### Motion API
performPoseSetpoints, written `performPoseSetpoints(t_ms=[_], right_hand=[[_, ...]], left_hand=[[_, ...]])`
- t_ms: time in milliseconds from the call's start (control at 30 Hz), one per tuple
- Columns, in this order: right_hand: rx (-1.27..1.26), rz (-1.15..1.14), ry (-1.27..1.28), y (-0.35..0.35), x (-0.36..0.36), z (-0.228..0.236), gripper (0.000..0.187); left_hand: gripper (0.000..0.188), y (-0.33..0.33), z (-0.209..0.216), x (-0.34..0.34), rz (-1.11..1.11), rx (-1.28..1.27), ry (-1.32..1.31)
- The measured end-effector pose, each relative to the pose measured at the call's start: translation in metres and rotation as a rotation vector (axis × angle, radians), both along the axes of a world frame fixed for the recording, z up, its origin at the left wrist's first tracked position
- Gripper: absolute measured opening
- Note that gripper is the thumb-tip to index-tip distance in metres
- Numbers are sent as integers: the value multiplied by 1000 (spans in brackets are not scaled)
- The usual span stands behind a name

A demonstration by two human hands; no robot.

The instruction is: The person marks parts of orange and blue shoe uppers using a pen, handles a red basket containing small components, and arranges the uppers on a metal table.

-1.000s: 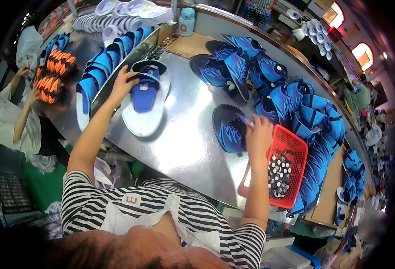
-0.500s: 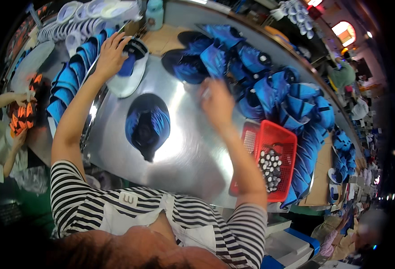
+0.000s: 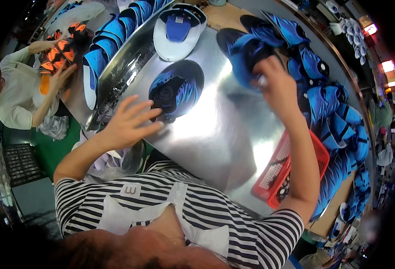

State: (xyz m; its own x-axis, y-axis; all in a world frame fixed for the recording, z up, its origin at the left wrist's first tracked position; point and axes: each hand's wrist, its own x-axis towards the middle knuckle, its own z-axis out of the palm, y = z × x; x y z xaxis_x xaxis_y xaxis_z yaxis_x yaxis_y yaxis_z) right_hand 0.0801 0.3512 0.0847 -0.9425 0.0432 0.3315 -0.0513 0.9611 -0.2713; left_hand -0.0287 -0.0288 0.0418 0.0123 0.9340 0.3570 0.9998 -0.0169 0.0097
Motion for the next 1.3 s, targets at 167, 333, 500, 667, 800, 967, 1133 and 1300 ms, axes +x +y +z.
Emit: performPoseSetpoints(t_ms=[167, 333, 500, 667, 800, 967, 1133, 1300], right_hand=[[424, 366, -361, -41, 75, -43, 10], [168, 86, -420, -16, 109, -42, 34], [-495, -201, 102, -49, 117, -40, 13], [-1000, -65, -56, -133, 74, -72, 53], [-955, 47, -72, -163, 58, -54, 52], [-790, 127, -103, -163, 57, -72, 46], [-1064, 119, -27, -167, 60, -58, 41], [-1154, 104, -48, -163, 71, -48, 34]], left_hand=[[22, 49, -56, -14, -216, -87, 201], [14, 81, -57, -11, -296, -88, 165], [14, 90, -49, 15, 108, 284, -610], [27, 95, -14, 42, 174, 304, -1901], [38, 79, 8, 55, 109, 259, -2027], [28, 63, 9, 46, 218, 197, -1398], [25, 55, 12, 45, 232, 153, -1590], [26, 48, 19, 49, 124, 123, -2001]])
